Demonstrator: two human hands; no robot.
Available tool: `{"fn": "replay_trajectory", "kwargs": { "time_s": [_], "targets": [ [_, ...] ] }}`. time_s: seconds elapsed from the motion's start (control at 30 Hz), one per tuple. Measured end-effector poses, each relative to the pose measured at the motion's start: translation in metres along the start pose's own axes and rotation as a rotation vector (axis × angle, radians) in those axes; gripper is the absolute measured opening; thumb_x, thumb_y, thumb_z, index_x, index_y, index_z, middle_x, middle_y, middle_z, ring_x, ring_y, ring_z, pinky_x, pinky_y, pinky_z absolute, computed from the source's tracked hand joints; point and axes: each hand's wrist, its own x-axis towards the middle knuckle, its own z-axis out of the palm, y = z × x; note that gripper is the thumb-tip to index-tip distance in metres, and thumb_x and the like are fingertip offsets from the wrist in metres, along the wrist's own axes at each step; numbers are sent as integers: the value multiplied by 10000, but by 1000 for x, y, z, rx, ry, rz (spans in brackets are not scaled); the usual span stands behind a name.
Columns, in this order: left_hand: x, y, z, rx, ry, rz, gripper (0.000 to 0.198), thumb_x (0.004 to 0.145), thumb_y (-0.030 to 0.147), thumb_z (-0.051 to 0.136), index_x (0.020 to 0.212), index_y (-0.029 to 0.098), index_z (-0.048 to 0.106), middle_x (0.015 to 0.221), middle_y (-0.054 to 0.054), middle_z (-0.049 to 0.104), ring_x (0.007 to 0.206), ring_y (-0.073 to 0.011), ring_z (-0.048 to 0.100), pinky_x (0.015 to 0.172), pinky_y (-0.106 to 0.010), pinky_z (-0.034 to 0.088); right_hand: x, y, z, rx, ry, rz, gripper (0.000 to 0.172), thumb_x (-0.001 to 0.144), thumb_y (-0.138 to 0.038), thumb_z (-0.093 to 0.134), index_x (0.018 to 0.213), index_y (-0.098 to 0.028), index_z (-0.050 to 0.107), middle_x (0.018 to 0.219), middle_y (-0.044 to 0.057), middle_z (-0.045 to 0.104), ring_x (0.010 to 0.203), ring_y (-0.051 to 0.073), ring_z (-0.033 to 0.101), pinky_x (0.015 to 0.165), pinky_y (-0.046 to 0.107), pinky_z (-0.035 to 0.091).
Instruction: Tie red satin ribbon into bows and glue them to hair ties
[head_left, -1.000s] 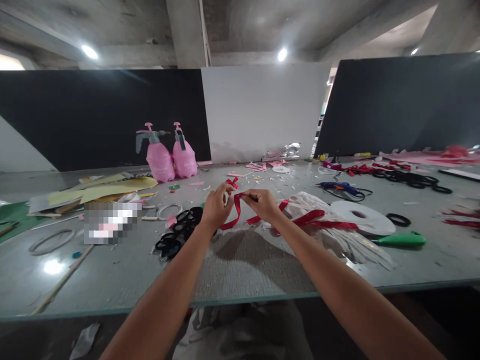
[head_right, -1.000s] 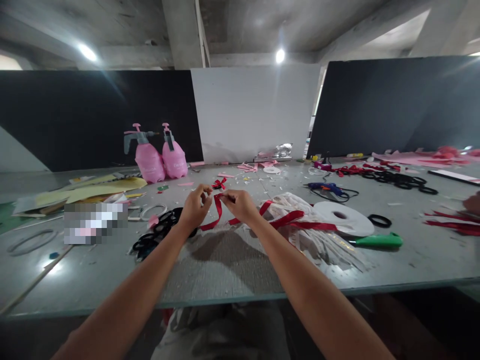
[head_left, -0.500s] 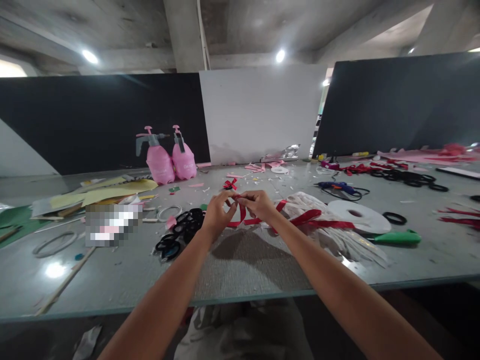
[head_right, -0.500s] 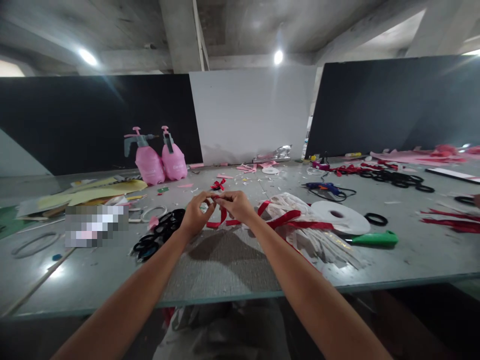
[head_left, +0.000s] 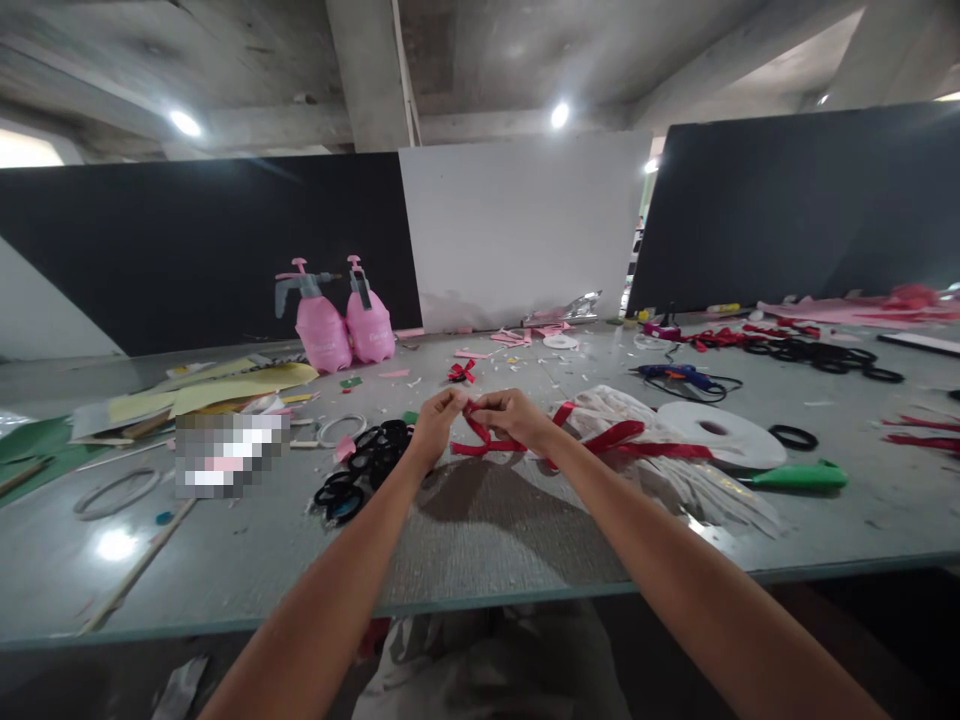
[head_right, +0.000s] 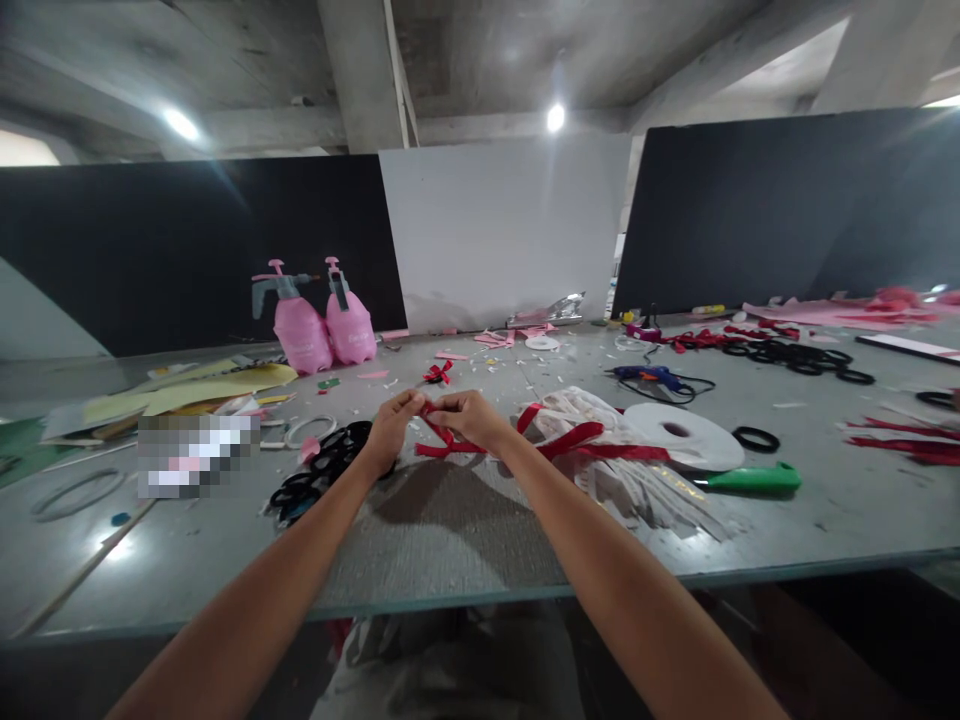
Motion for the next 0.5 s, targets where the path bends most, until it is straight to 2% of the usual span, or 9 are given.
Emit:
{"fn": "replay_trajectory", "kwargs": {
  "time_s": [0.07, 0.17, 0.23, 0.37, 0.5],
  "targets": [
    [0, -2, -1, -61, 21, -29, 305, 804, 452, 519, 686, 171, 500, 571, 34, 465, 541, -94, 434, 551, -215, 373, -3, -2, 1, 33, -50, 1, 320, 717, -447, 632, 766, -133, 595, 506, -64, 443, 375, 19, 236, 362, 191, 147],
    [-2, 0, -2, -139, 40, -88, 288, 796, 469, 538, 788, 184, 502, 519, 74, 380, 446, -67, 342, 449, -187, 298, -4, -2, 1, 62, -105, -11, 327, 776, -459, 561, 705, -140, 559, 480, -64, 436, 373, 25, 266, 362, 180, 184],
    [-4, 2, -2, -162, 11, -119, 320, 803, 496, 513, 811, 176, 527, 536, 62, 421, 456, -68, 374, 446, -187, 305, -3, 0, 2, 55, -108, -30, 295, 775, -429, 574, 711, -141, 559, 448, -76, 418, 362, 24, 277, 362, 173, 198],
    [-5, 5, 1, -149, -110, -118, 385, 810, 495, 494, 657, 143, 524, 600, 5, 536, 554, -89, 487, 533, -207, 383, 2, 8, 4, 82, -78, -19, 306, 756, -431, 609, 682, -141, 543, 472, -60, 472, 345, 21, 315, 355, 172, 226],
    [-4, 2, 2, -196, -115, -187, 360, 812, 484, 499, 644, 175, 424, 488, 49, 476, 423, -70, 410, 435, -192, 306, 2, 10, 6, 104, -91, 18, 332, 733, -452, 638, 726, -123, 595, 521, -26, 538, 404, 54, 455, 417, 189, 352]
  ]
}}
